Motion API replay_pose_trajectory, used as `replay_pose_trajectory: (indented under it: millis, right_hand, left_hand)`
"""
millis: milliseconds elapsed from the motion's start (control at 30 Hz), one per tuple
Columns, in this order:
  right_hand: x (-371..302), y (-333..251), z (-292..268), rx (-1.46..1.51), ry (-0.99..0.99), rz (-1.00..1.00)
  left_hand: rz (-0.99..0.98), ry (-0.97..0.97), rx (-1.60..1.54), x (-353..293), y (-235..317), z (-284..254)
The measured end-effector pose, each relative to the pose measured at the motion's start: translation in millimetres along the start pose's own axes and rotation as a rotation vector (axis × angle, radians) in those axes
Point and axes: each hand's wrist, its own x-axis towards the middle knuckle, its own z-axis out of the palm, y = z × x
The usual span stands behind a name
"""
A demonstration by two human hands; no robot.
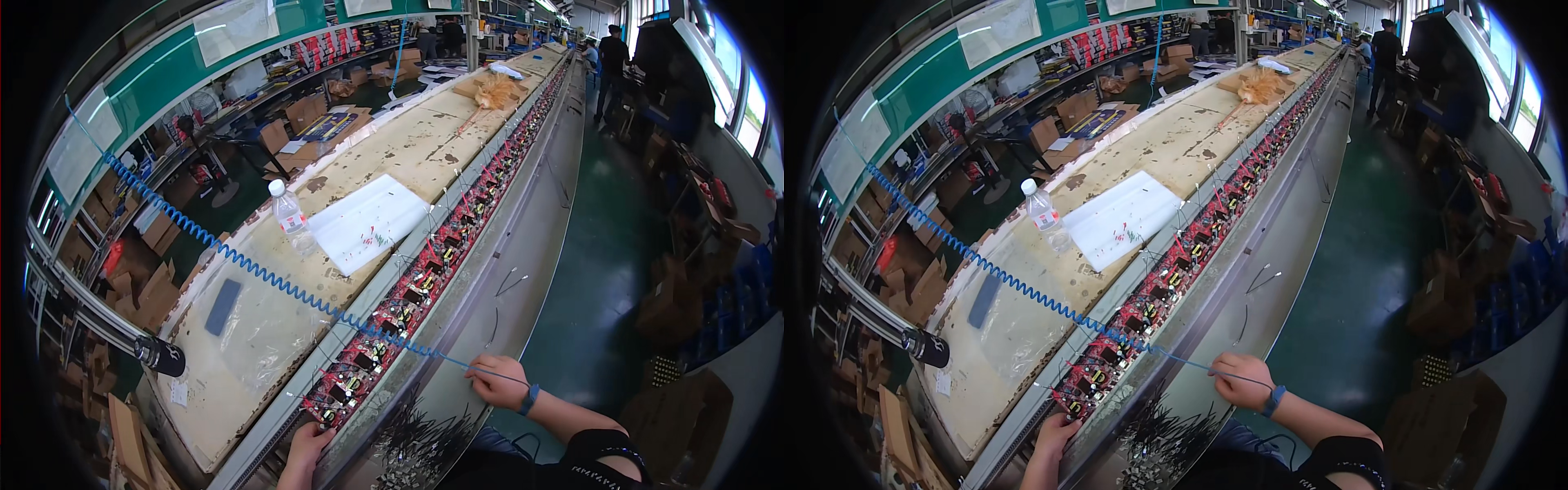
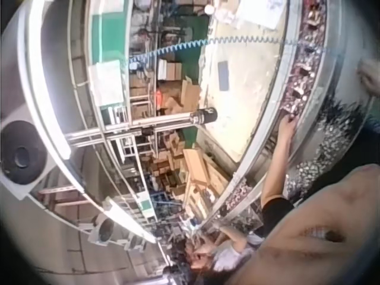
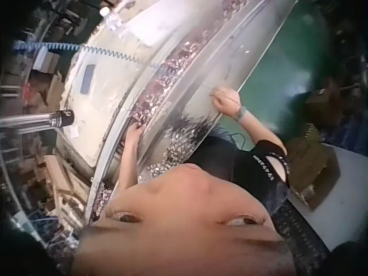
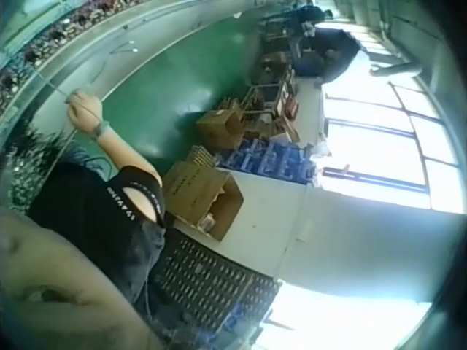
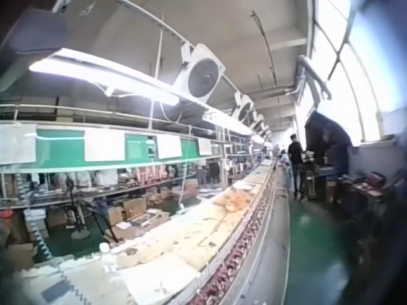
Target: The person slides circuit boards along an assembly line track, takes wire components from a tray, and connects them to the circuit boards by hand.
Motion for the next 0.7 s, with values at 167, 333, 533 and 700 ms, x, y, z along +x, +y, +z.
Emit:
replay_pose_trajectory:
  millis: [167,333,533,700]
  right_hand:
    - [-1.4,-0.1,1.4,0.02,0.016,-0.005]
    - [-1.3,1.1,1.3,0.036,0.034,-0.013]
    - [-0.9,-1.1,-0.9,0.031,0.007,0.013]
    - [-1.1,-0.4,2.8,0.026,0.037,0.006]
  left_hand:
    - [-0.046,0.022,-0.043,-6.5,12.2,2.4]
    - [-0.019,0.093,-0.007,-13.7,21.5,9.9]
    - [0.038,0.092,0.137,-14.2,24.4,8.6]
    - [0.08,0.099,0.238,-7.4,18.6,6.6]
